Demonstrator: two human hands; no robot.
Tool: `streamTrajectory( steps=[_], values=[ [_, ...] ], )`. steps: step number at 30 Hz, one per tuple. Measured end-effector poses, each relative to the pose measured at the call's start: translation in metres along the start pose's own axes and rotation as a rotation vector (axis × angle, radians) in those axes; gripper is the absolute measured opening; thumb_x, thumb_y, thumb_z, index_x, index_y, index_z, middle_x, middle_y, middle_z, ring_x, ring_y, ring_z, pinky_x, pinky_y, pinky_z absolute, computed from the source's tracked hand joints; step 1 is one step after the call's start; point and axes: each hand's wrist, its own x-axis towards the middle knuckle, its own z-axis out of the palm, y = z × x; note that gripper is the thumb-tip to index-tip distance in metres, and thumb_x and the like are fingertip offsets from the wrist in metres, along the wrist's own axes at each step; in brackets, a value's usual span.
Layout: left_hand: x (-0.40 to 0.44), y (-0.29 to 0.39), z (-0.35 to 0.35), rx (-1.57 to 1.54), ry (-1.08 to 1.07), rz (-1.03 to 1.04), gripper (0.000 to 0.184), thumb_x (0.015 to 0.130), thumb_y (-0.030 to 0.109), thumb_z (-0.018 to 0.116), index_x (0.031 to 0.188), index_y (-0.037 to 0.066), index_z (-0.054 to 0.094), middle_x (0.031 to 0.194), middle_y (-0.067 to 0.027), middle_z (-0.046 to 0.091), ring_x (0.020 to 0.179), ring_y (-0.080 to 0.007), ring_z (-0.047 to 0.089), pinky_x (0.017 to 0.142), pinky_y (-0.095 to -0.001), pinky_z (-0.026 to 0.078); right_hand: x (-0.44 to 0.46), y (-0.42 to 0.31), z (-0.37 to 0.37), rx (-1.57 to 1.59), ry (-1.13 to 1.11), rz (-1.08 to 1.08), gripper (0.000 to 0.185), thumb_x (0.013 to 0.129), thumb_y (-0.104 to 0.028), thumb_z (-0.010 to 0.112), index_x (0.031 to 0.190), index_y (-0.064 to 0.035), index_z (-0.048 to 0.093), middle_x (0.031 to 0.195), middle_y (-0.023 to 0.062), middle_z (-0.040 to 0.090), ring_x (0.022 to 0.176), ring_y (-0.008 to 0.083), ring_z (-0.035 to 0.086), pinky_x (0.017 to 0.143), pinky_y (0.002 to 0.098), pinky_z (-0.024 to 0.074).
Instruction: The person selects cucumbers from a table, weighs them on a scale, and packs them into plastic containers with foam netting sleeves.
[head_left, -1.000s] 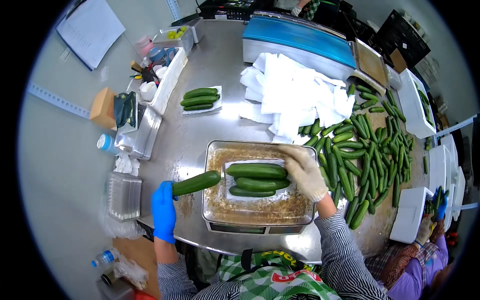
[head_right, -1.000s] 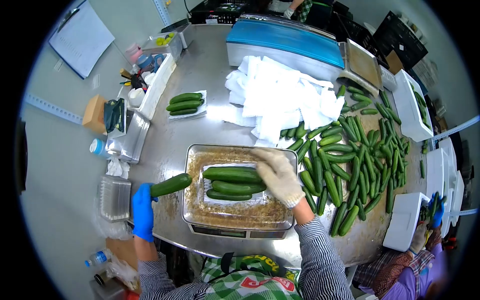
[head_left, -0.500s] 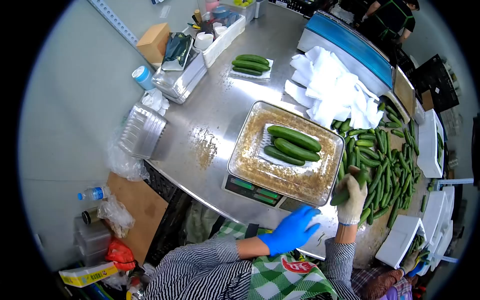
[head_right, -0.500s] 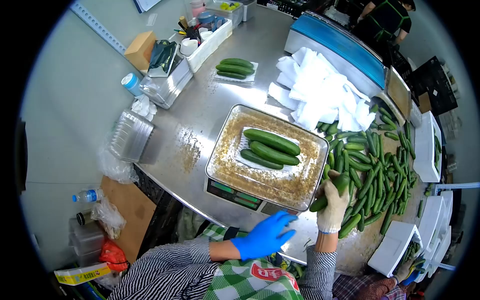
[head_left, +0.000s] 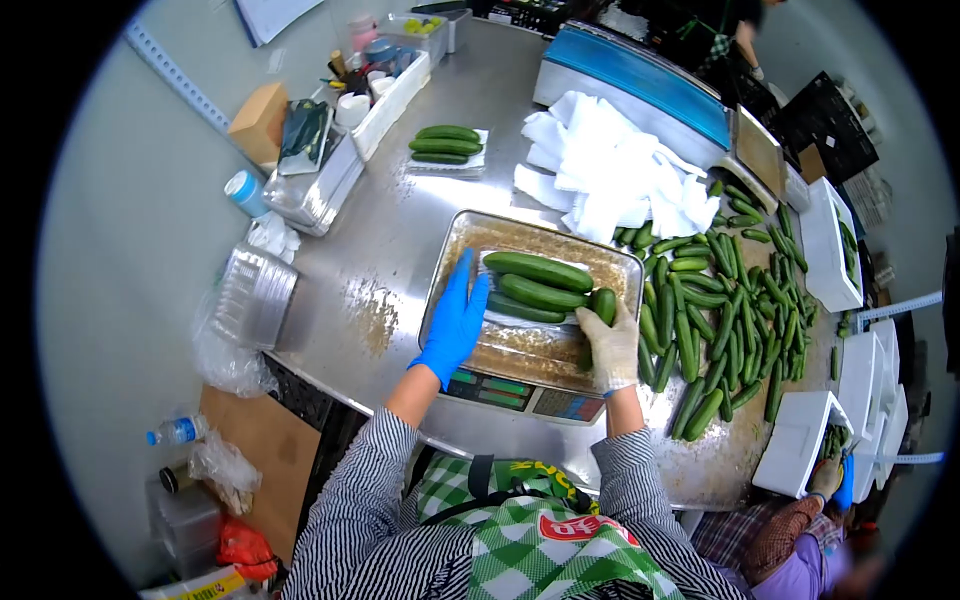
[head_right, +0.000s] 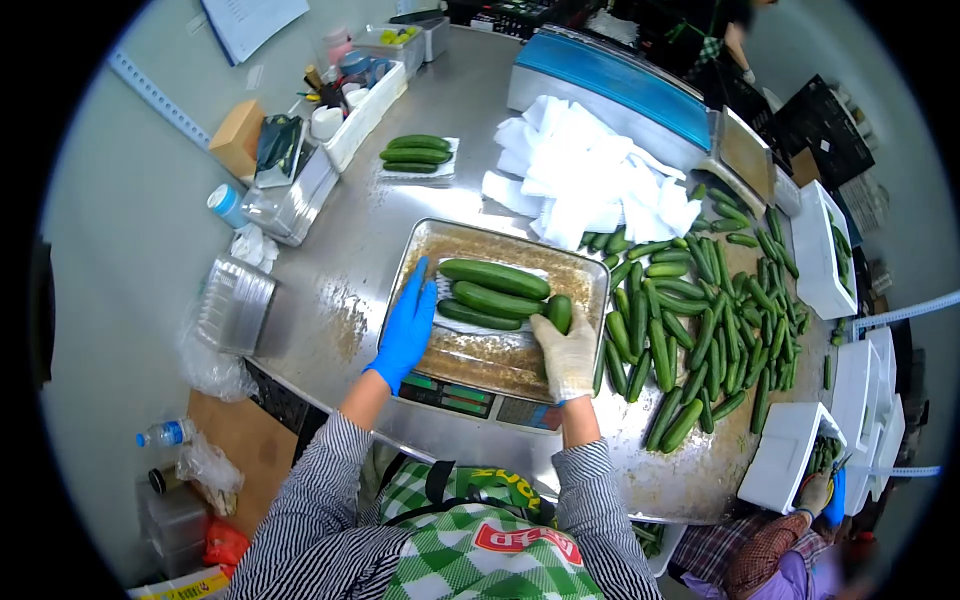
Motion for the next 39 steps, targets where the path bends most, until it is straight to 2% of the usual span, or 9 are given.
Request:
streamTrajectory(
  steps=[11, 14, 15, 18, 22, 23, 28, 36, 39],
  values=[
    [0.005, -0.01, 0.029, -0.091, 0.079, 0.006, 0.049, 0.105, 0.025, 0.041, 0.149, 0.003, 0.035, 0.146, -0.0192, 0.044, 0.133, -0.0274, 0.045, 0.111, -0.0359, 0.034, -0.006, -0.019, 0.01, -0.234, 0.054, 0.041, 0.057, 0.078, -0.022, 0.078, 0.123, 0.0065, 0.057, 0.106, 0.0184, 0.069, 0.096, 0.0221, 0.066, 0.086, 0.0318, 0.051],
    [0.005, -0.011, 0.028, -0.018, 0.092, 0.035, 0.048, 0.105, 0.022, 0.043, 0.148, 0.003, 0.036, 0.146, -0.0187, 0.044, 0.134, -0.028, 0.044, 0.111, -0.0358, 0.034, -0.001, 0.007, 0.015, -0.247, 0.07, -0.126, 0.057, 0.08, -0.021, 0.078, 0.123, 0.0091, 0.055, 0.104, 0.015, 0.067, 0.093, 0.0184, 0.063, 0.084, 0.0304, 0.0507],
    [0.006, -0.009, 0.024, -0.01, 0.093, 0.018, 0.049, 0.104, 0.022, 0.044, 0.148, 0.004, 0.035, 0.144, -0.0185, 0.045, 0.13, -0.0278, 0.046, 0.109, -0.0362, 0.035, -0.002, 0.002, 0.008, -0.226, 0.037, -0.084, 0.071, 0.077, -0.027, 0.08, 0.132, 0.0052, 0.049, 0.12, 0.0217, 0.063, 0.105, 0.0249, 0.063, 0.087, 0.0333, 0.0515],
    [0.013, -0.002, 0.005, 0.01, 0.105, -0.041, 0.051, 0.103, 0.023, 0.047, 0.15, 0.006, 0.035, 0.139, -0.0179, 0.048, 0.121, -0.0271, 0.052, 0.104, -0.0376, 0.041, 0.004, -0.022, -0.016, -0.059, 0.121, 0.225, 0.067, 0.084, -0.03, 0.074, 0.134, 0.0062, 0.048, 0.111, 0.0182, 0.066, 0.095, 0.0216, 0.064, 0.082, 0.0321, 0.0526],
    [0.03, -0.008, 0.002, 0.232, 0.017, 0.17, 0.05, 0.102, 0.027, 0.049, 0.149, 0.012, 0.039, 0.121, -0.0178, 0.055, 0.105, -0.0283, 0.056, 0.094, -0.0364, 0.046, 0.033, 0.0, -0.026, 0.034, -0.064, 0.185, 0.062, 0.089, -0.035, 0.067, 0.131, 0.0077, 0.052, 0.1, 0.0163, 0.069, 0.082, 0.0167, 0.063, 0.076, 0.0287, 0.0506],
    [0.028, -0.001, 0.005, 0.31, 0.011, 0.12, 0.047, 0.102, 0.028, 0.049, 0.146, 0.014, 0.044, 0.115, -0.0183, 0.055, 0.102, -0.0317, 0.057, 0.091, -0.0382, 0.046, 0.033, -0.018, -0.027, 0.042, -0.161, 0.362, 0.073, 0.085, -0.04, 0.07, 0.135, 0.0077, 0.048, 0.111, 0.0206, 0.066, 0.096, 0.0216, 0.063, 0.088, 0.03, 0.049],
    [0.026, -0.005, 0.016, 0.39, 0.094, 0.133, 0.048, 0.098, 0.03, 0.055, 0.143, 0.014, 0.049, 0.12, -0.0196, 0.054, 0.107, -0.0347, 0.055, 0.093, -0.0419, 0.046, 0.027, -0.028, -0.004, -0.348, -0.053, 0.166, 0.099, 0.076, -0.037, 0.079, 0.144, 0.0131, 0.027, 0.127, 0.0277, 0.058, 0.118, 0.0336, 0.058, 0.102, 0.0354, 0.0438],
    [0.025, 0.0, 0.017, 0.375, 0.098, 0.151, 0.051, 0.095, 0.026, 0.06, 0.143, 0.011, 0.048, 0.125, -0.0215, 0.051, 0.113, -0.0361, 0.053, 0.097, -0.0434, 0.044, 0.019, 0.004, -0.017, -0.045, 0.014, 0.192, 0.076, 0.079, -0.016, 0.074, 0.142, 0.0055, 0.038, 0.113, 0.0156, 0.065, 0.1, 0.0233, 0.063, 0.089, 0.0292, 0.0494],
    [0.027, -0.005, 0.011, 0.272, 0.06, 0.153, 0.05, 0.095, 0.024, 0.06, 0.142, 0.011, 0.049, 0.125, -0.0215, 0.051, 0.113, -0.0356, 0.053, 0.097, -0.0426, 0.044, 0.015, -0.008, -0.026, 0.134, 0.008, 0.343, 0.057, 0.086, -0.019, 0.068, 0.134, 0.0024, 0.046, 0.101, 0.0101, 0.065, 0.077, 0.0158, 0.063, 0.066, 0.0277, 0.0511]
  ],
)
